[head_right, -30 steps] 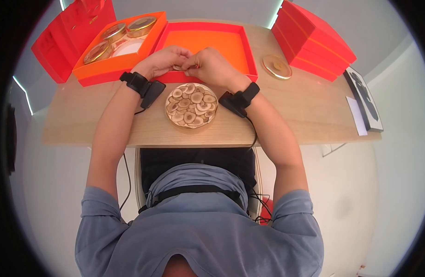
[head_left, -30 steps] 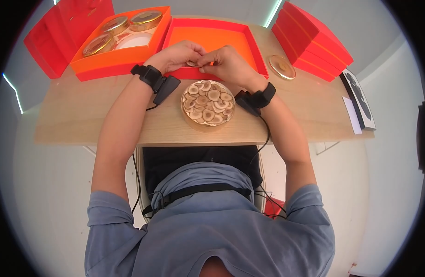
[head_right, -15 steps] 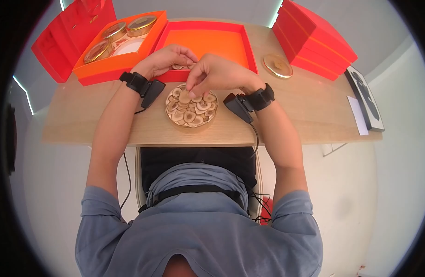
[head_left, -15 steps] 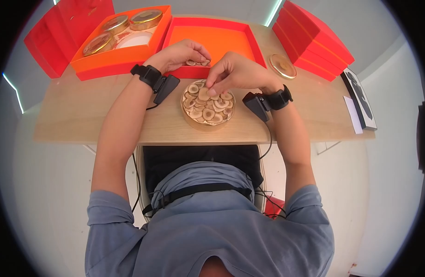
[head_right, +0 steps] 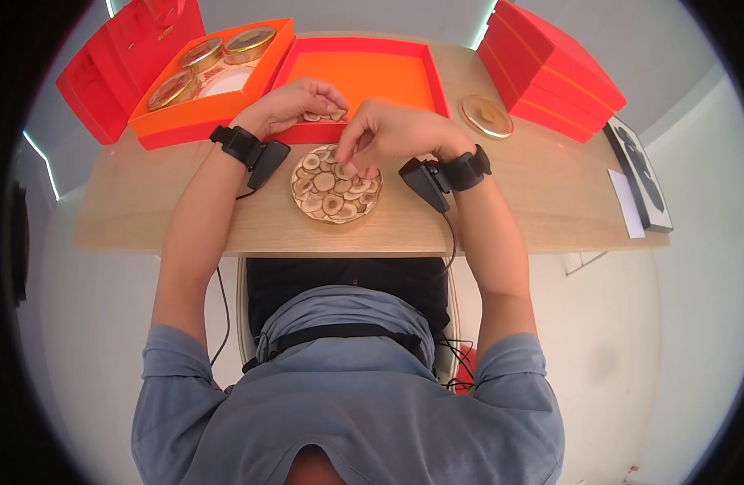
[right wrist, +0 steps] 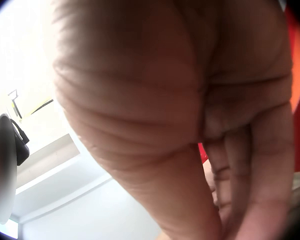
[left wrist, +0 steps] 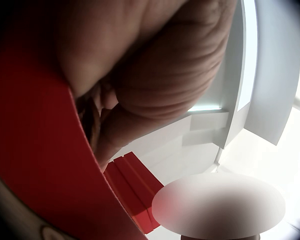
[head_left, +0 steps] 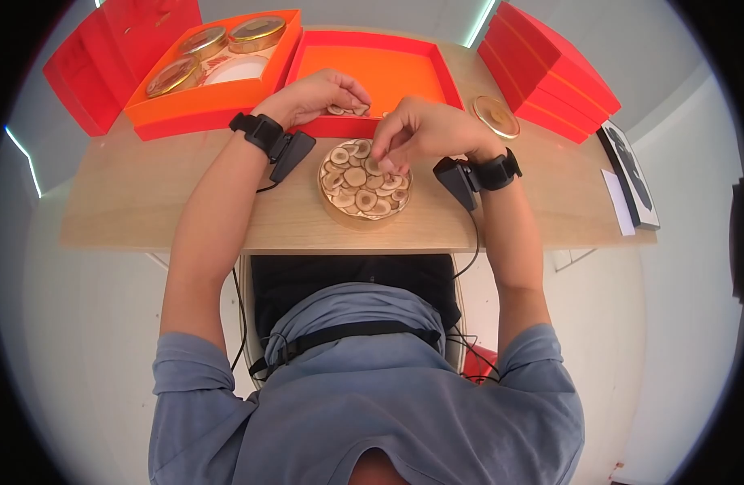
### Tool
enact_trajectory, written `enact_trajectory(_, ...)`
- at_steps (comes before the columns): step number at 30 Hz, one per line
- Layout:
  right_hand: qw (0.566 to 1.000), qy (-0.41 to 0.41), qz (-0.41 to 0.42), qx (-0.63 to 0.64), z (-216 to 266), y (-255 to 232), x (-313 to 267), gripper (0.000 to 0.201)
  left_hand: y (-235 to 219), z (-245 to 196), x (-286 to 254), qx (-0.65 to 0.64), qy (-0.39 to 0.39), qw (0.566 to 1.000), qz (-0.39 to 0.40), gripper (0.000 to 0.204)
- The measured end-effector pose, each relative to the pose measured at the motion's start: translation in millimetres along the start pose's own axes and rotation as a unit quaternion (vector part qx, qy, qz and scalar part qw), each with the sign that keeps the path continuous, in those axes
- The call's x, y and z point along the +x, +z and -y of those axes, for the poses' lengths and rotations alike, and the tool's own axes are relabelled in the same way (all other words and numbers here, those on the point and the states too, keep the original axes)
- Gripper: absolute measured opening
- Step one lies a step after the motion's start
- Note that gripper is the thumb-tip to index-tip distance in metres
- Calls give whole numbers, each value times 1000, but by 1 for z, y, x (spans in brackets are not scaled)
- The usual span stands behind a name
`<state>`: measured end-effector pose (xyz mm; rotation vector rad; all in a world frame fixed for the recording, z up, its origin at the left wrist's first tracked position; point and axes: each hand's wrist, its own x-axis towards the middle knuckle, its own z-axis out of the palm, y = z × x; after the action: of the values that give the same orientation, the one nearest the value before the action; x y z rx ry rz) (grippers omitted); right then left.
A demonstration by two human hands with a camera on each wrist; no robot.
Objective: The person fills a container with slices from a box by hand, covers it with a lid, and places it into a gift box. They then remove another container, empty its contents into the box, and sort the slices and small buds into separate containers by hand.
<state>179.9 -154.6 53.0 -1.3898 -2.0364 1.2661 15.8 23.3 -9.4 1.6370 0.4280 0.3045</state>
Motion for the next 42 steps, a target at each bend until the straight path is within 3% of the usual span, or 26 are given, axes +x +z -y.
enact_trajectory(4,991,-32,-131,-3,-11,-15,7,17,1,0,-1,-33,2,999,14,24)
enact_trajectory(7,953,-15,-295,-68,-25,-18,19,16,5,-4,-2,-15,2,1000,13,34)
enact_trajectory(10,937,-42,-323,-127,-47,-20,33,16,13,-15,-11,-21,14,1000,14,47)
enact_trajectory(13,952,-35,-303,2,-56,-16,41,18,11,-11,-8,-32,35,999,27,60)
enact_trajectory(22,931,-79,-356,-12,-44,-21,31,23,12,-15,-12,-29,45,997,59,55)
enact_trajectory(25,929,-77,-362,17,-28,-26,16,21,13,-17,-14,-1,6,1000,9,48)
enact_trajectory(28,983,-51,-162,73,8,2,7,18,15,-17,-15,2,-5,1000,-23,42)
enact_trajectory(34,994,-16,-103,25,22,29,11,13,5,-5,-6,-19,14,1000,17,38)
enact_trajectory(39,988,-28,-150,0,7,15,13,14,2,-4,-4,-18,8,999,27,38)
enact_trajectory(42,965,-1,-261,-13,7,8,12,13,4,-7,-6,-8,4,1000,21,38)
